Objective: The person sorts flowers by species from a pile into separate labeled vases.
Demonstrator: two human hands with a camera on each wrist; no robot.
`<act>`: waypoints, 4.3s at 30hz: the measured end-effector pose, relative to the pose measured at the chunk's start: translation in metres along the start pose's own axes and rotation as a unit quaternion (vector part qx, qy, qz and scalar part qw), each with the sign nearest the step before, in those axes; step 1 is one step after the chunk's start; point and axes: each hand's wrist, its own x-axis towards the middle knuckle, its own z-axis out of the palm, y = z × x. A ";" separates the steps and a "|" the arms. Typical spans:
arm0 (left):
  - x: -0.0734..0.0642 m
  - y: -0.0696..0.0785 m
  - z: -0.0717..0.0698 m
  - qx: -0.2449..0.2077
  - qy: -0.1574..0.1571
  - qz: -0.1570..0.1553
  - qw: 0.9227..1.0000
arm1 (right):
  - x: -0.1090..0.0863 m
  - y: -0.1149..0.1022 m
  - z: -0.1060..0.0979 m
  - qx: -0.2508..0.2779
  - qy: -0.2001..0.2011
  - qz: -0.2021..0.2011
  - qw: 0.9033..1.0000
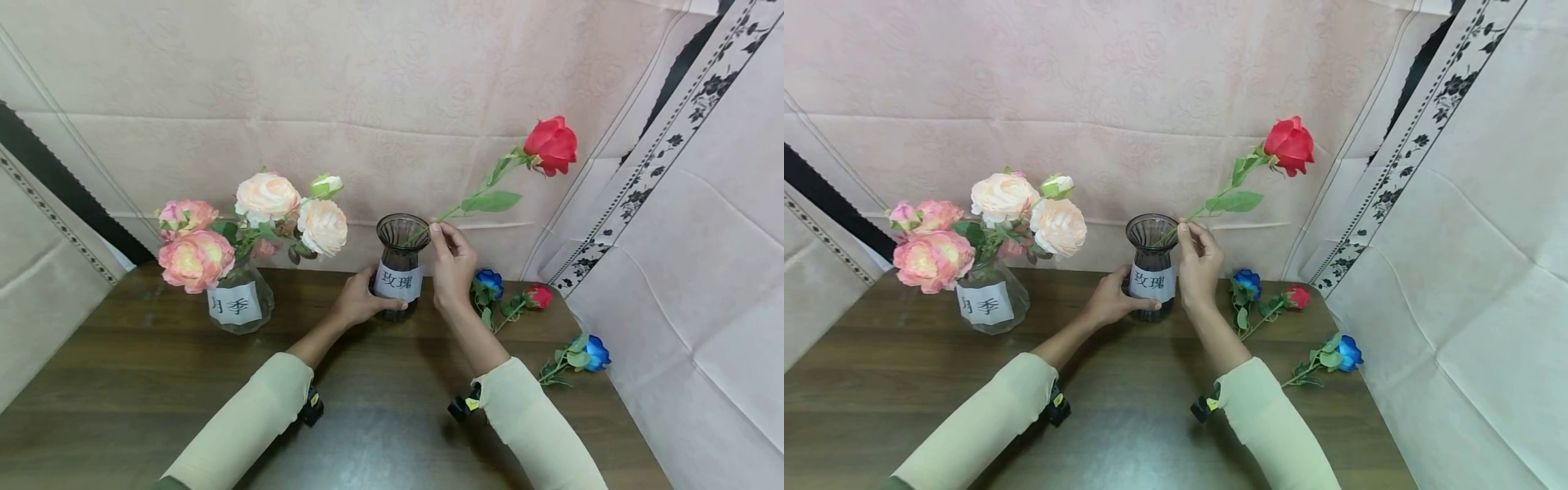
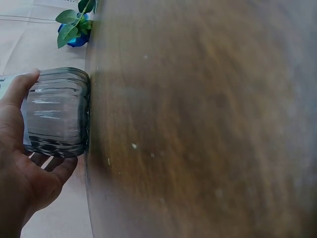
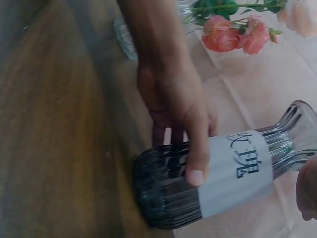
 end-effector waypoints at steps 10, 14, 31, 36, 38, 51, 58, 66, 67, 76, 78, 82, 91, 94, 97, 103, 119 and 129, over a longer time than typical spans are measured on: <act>0.000 -0.001 0.001 -0.003 0.001 -0.003 1.000 | -0.016 0.019 -0.016 -0.028 -0.023 0.041 0.999; 0.002 -0.002 0.002 -0.006 0.002 0.002 1.000 | -0.022 0.025 -0.028 -0.044 -0.025 0.055 0.997; 0.000 -0.001 0.002 -0.018 0.002 0.003 1.000 | -0.028 0.040 -0.109 -0.054 -0.028 0.129 0.990; 0.000 0.001 0.001 -0.019 0.002 0.001 1.000 | -0.027 0.034 -0.128 -0.063 -0.033 0.172 0.983; 0.000 0.001 0.001 -0.018 0.002 0.001 1.000 | -0.027 0.032 -0.135 -0.069 -0.040 0.191 0.978; -0.001 0.001 0.002 -0.016 0.001 0.003 1.000 | -0.029 0.025 -0.178 -0.145 -0.072 0.265 0.951; 0.001 0.000 0.002 -0.016 0.000 0.006 1.000 | -0.026 0.026 -0.194 -0.206 -0.088 0.297 0.928; 0.001 0.000 0.001 -0.011 0.001 0.002 1.000 | -0.024 0.031 -0.208 -0.266 -0.132 0.336 0.894; 0.001 0.000 0.000 -0.012 0.000 0.002 1.000 | -0.024 0.033 -0.209 -0.269 -0.136 0.340 0.891; 0.002 -0.002 -0.001 -0.014 0.001 0.002 1.000 | -0.017 0.041 -0.209 -0.279 -0.137 0.355 0.882; 0.002 -0.003 -0.001 -0.012 0.002 0.003 1.000 | -0.015 0.043 -0.207 -0.285 -0.134 0.354 0.881; 0.002 -0.002 -0.002 -0.007 0.001 0.001 1.000 | -0.013 0.046 -0.205 -0.294 -0.126 0.353 0.879; 0.001 0.000 -0.001 -0.004 -0.001 -0.002 1.000 | -0.010 0.048 -0.206 -0.267 -0.124 0.362 0.884; 0.001 0.000 0.000 -0.007 -0.001 -0.001 1.000 | -0.010 0.046 -0.205 -0.245 -0.121 0.365 0.890; 0.001 0.000 0.000 -0.008 -0.001 0.001 1.000 | -0.012 0.045 -0.203 -0.211 -0.116 0.363 0.900; 0.000 0.000 0.000 -0.011 -0.003 0.003 1.000 | -0.016 0.043 -0.198 -0.156 -0.084 0.352 0.919; 0.001 -0.001 0.000 -0.017 -0.004 0.000 1.000 | -0.018 0.030 -0.186 -0.013 0.031 0.309 0.950; 0.001 0.000 0.001 -0.021 -0.004 0.006 1.000 | -0.008 0.018 -0.175 0.079 0.068 0.265 0.959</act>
